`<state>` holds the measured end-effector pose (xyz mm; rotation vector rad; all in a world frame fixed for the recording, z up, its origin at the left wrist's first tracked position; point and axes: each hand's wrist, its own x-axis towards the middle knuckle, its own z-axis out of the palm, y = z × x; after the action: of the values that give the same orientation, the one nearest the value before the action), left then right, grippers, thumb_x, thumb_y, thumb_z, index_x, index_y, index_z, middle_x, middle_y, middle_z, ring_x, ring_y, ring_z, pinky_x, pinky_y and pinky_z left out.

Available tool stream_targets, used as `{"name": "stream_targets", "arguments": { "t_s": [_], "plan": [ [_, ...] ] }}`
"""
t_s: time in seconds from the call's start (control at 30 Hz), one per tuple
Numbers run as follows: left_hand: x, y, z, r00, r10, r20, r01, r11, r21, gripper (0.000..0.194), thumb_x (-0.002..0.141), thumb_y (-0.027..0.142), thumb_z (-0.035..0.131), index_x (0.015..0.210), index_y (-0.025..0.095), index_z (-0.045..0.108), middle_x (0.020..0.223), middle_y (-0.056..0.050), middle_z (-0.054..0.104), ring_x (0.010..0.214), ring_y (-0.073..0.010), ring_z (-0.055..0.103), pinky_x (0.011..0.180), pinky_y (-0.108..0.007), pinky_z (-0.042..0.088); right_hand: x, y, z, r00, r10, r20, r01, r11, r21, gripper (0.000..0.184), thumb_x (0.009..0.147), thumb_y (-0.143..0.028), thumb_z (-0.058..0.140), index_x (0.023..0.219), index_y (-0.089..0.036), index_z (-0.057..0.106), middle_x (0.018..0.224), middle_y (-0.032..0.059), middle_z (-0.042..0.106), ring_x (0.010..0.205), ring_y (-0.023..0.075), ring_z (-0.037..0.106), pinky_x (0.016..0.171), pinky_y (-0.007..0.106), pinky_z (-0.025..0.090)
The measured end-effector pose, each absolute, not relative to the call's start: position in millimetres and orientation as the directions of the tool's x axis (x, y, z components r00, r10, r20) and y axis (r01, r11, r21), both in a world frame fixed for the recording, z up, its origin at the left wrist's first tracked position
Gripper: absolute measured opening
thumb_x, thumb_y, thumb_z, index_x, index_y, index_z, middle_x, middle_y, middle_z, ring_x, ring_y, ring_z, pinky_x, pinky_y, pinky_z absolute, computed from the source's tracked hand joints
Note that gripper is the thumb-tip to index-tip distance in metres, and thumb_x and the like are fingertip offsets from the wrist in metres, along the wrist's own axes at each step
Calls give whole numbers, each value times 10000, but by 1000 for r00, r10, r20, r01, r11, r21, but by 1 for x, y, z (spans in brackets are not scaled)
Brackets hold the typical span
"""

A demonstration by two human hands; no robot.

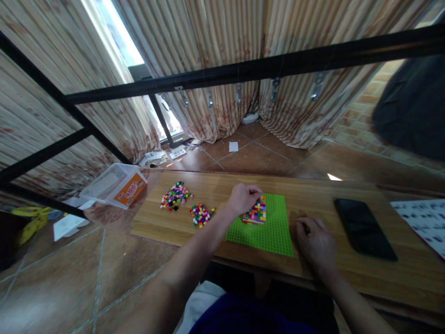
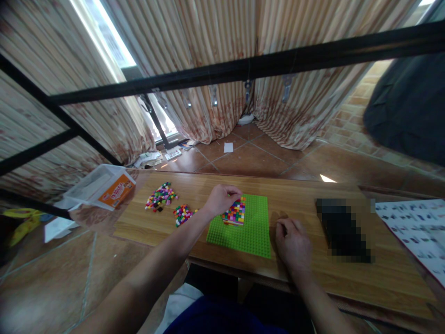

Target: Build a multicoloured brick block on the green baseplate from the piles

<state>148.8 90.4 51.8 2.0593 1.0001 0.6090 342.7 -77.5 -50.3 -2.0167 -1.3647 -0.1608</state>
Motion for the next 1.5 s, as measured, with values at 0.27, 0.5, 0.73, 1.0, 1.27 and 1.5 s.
{"name": "stream_targets", "arguments": {
  "t_s": [0.27,0.5,0.73,1.0,1.27,1.5],
  "plan": [
    [151,93,49,564,823,64,462,-379,801,155,876,133,662,880,201,801,887,-7,800,856,-146,731,864,-266,566,342,-77,-50,439,770,463,864,-222,-451,308,947,-382,456,891,-193,693,937,79,679,806,185,588,717,310,427],
    [152,97,47,567,823,20,420,-311,853,143,851,119,667,858,175,799,846,-17,786,795,-138,707,816,-257,562,344,-77,-52,439,772,459,859,-212,-466,325,941,-398,446,896,-189,691,938,89,670,796,188,573,709,316,414],
    [155,97,41,520,853,-55,393,-181,901,147,814,108,696,909,156,798,835,-21,778,734,-125,685,766,-249,559,347,-77,-56,412,783,466,874,-195,-446,334,942,-406,438,915,-188,690,929,83,669,817,192,580,731,318,423],
    [156,101,43,503,864,-5,474,-271,837,146,779,137,734,895,186,810,899,-20,786,818,-141,697,835,-259,557,348,-77,-56,407,789,461,877,-197,-437,345,933,-408,431,925,-176,686,941,99,662,812,207,570,736,342,430],
    [157,97,37,495,868,-27,441,-224,869,91,811,170,718,847,167,802,800,-8,771,745,-132,681,744,-227,538,356,-78,-61,362,814,455,900,-178,-398,338,929,-409,431,939,-180,680,929,104,663,843,231,583,759,361,444],
    [107,94,42,362,914,183,351,-315,881,228,936,204,570,958,132,785,903,-53,785,806,-151,694,764,-246,529,358,-79,-60,368,804,468,904,-190,-383,341,919,-407,433,926,-179,686,928,109,664,778,220,573,713,360,442]
  ]
}}
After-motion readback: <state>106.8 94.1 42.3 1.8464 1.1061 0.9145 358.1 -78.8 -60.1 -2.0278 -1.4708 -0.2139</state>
